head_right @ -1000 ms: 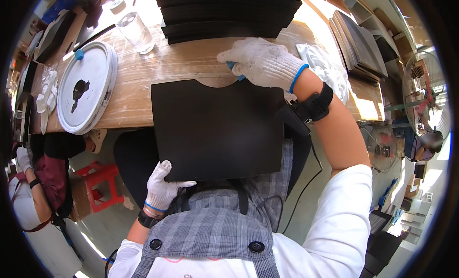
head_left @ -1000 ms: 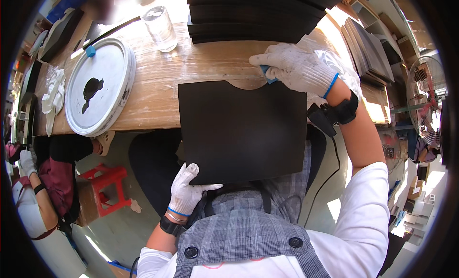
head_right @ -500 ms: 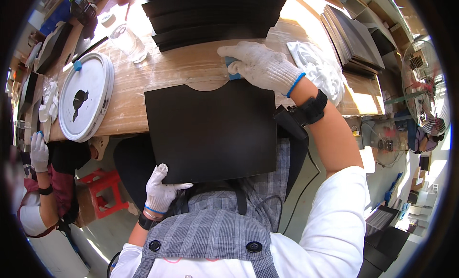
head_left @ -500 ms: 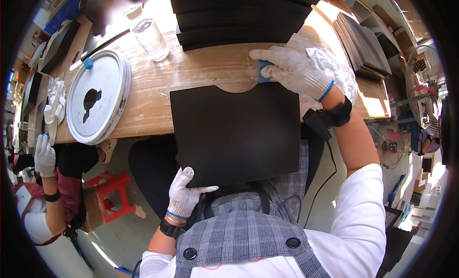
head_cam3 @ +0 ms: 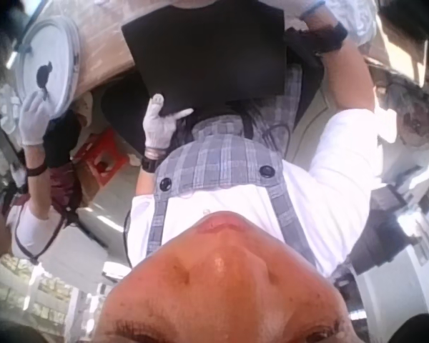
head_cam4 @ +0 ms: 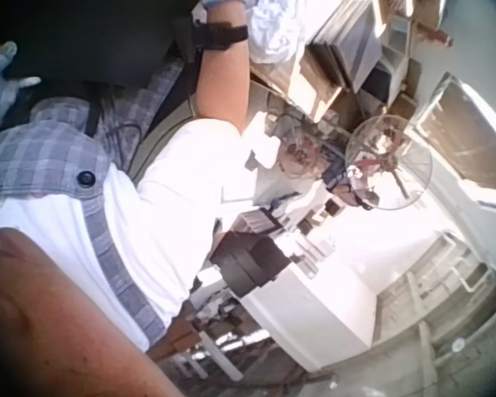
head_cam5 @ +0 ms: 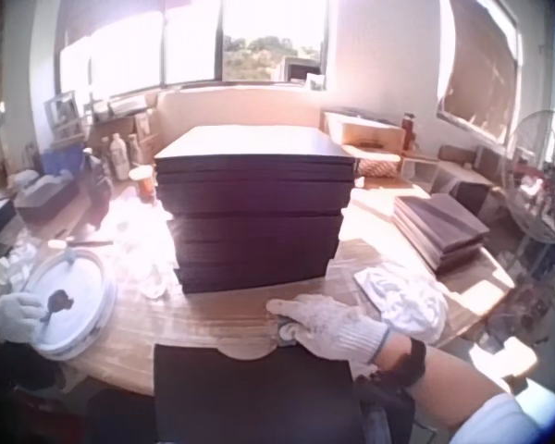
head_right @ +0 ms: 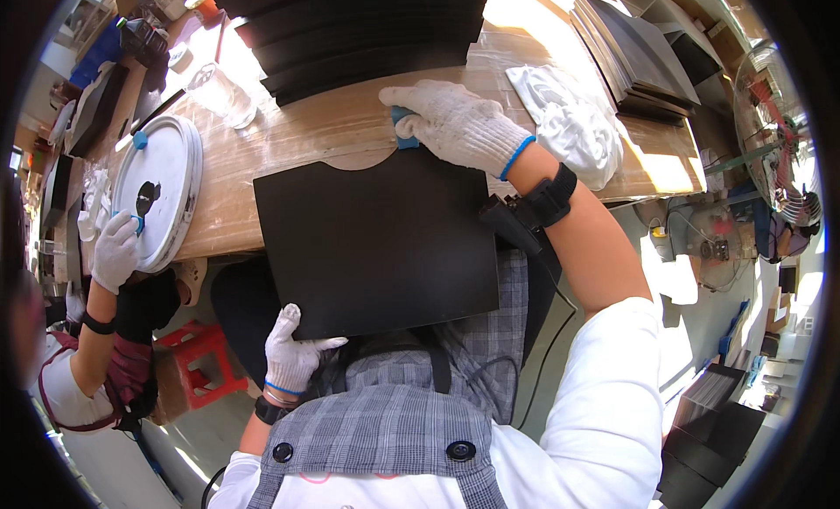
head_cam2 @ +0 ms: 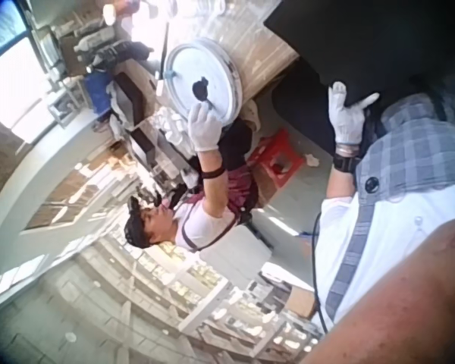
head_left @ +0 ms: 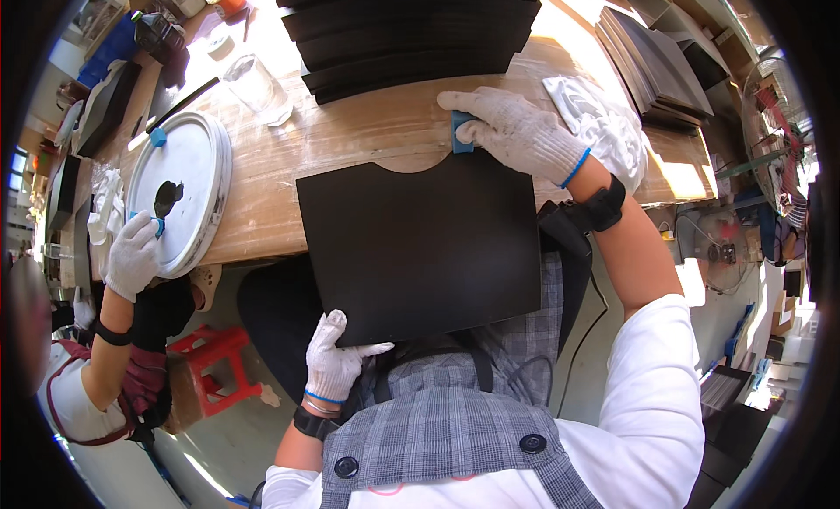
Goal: Wiping and finishing black boards with a liquid solution using a sponge and cloth in a furniture manufacturing facility.
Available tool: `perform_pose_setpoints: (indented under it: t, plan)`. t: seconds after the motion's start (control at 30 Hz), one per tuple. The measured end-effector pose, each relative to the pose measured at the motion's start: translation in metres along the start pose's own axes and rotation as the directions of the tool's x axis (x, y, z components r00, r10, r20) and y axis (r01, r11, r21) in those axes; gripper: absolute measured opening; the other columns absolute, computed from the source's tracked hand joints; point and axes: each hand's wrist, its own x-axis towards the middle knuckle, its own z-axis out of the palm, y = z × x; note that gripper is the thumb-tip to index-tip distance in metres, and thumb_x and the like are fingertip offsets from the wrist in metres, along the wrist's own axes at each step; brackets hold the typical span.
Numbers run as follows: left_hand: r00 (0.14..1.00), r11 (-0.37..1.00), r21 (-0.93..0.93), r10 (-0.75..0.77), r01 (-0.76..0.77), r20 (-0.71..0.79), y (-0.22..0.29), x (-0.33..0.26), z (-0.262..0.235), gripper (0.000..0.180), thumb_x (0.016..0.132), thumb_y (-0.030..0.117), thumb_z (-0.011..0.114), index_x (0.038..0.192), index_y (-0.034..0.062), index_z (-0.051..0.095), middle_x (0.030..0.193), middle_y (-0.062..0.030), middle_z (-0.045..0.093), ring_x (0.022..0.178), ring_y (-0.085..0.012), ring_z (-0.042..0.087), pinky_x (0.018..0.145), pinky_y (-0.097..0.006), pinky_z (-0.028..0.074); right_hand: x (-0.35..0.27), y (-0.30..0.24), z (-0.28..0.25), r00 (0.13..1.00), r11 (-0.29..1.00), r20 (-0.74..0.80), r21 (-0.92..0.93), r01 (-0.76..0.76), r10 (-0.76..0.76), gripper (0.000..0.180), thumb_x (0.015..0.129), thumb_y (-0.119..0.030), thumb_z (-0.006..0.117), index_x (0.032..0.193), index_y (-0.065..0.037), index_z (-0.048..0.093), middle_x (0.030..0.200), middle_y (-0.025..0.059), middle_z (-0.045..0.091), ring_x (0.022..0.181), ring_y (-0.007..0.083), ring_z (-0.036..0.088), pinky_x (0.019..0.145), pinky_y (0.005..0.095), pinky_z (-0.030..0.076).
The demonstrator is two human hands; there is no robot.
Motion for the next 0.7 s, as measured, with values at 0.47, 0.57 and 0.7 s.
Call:
perform_pose_setpoints:
  t: [0.47,0.57,0.7]
  plan:
    - [1.0,0.998,-0.055,-0.016,0.015,-0.015,0.001,-0.002,-0.001,0.006,0.097,0.015,0.049,0.096,0.0124,0.054,0.106,-0.0108,0.059,0.112,-0.0397,0.06,0.081,-0.07,0.054,-0.04,0.035,-0.047,0.988,0.944,-0.142,-0.33,0.008,-0.058,0.034,0.087,-0.021,0.063,0.12,-0.012,0.065,0.095,0.0113,0.07,0.095,0.0303,0.063,0.085,0.0421,0.049]
    - [1.0,0.999,-0.038,0.001,-0.002,-0.03,0.001,-0.003,-0.003,0.008,0.097,0.016,0.049,0.097,0.0113,0.055,0.109,-0.0123,0.06,0.111,-0.0405,0.06,0.081,-0.068,0.055,-0.047,0.046,-0.046,0.983,0.927,-0.172,-0.374,-0.007,-0.062,0.035,0.087,-0.022,0.063,0.121,-0.011,0.064,0.097,0.0127,0.069,0.096,0.031,0.063,0.086,0.0416,0.049]
    - [0.999,1.0,-0.013,0.0,-0.001,-0.042,0.0,-0.002,0.0,0.01,0.097,0.018,0.05,0.098,0.0102,0.057,0.111,-0.0134,0.06,0.111,-0.0414,0.06,0.081,-0.067,0.055,-0.057,0.054,-0.033,0.957,0.983,-0.282,-0.141,-0.113,0.07,0.036,0.09,-0.024,0.062,0.124,-0.01,0.062,0.102,0.0164,0.068,0.097,0.0322,0.063,0.089,0.0416,0.048]
